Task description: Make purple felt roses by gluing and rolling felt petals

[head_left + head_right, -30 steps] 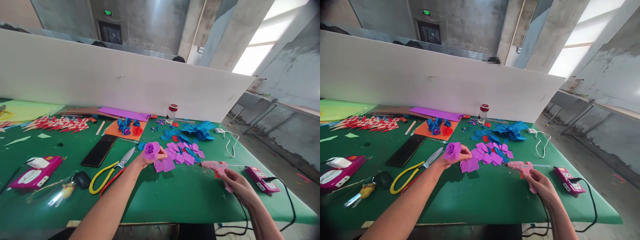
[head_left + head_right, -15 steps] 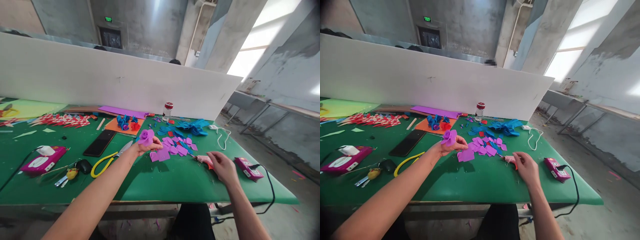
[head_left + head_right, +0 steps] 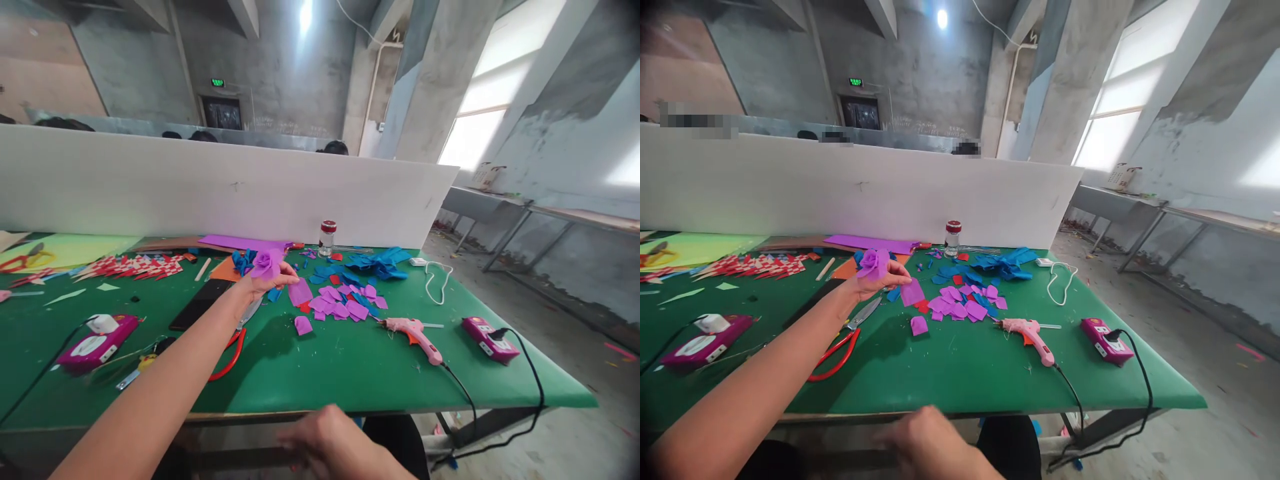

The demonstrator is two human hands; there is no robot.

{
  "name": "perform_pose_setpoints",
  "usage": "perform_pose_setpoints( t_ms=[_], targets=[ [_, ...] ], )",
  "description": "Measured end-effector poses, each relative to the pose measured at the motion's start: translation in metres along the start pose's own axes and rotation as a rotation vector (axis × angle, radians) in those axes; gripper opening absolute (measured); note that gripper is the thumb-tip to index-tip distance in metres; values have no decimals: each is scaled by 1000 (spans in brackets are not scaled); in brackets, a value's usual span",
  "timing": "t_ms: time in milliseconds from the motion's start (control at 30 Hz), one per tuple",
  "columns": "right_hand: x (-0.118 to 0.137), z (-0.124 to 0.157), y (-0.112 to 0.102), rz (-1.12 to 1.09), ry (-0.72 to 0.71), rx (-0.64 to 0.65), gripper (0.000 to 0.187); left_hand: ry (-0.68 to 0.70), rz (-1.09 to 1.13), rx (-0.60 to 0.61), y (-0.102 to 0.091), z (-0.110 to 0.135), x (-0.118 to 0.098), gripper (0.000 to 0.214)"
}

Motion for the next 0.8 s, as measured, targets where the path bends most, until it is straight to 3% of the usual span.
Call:
perform_pose_setpoints(
  t_ms=[67,133,200,300,400,500,567,667,800],
  targets=[
    [-1,1,-15,-124,-87,-68,25,6,-1,-7,-5,2,-5,20],
    [-26,-5,-40,-178,112,-249,16,12,1,-17,-6,4,-8,20],
    [-64,-19,-68,-183,325,-432,34,12,3,-23,-4,5,-8,20],
    [-116,-49,-98,-136,483,-682,27,10,-13,-33,0,2,-5,19],
    [-144,-81,-110,-201,605,-798,33,18,-62,-20,3,-6,2,17],
    [-147,-103,-112,-103,553,-1016,30,28,-91,-2,4,-13,13,16],
    [-146,-111,-107,-184,453,-989,33,15,-88,1,5,-16,21,17],
    [-145,-114,-96,-428,333,-778,42,1,-102,-12,7,-20,31,17],
    [-143,-109,-89,-482,291,-614,39,-3,-100,1,10,-27,43,21]
  ],
)
Point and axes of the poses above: each hand's wrist, its own z-axis away from the middle knuckle, its own y-axis out of the palm, x = y × z, the point moved 2 cm from there along -z, towards the middle knuckle, and after that the axes turned 12 degrees about z, right-handed, at the moved point
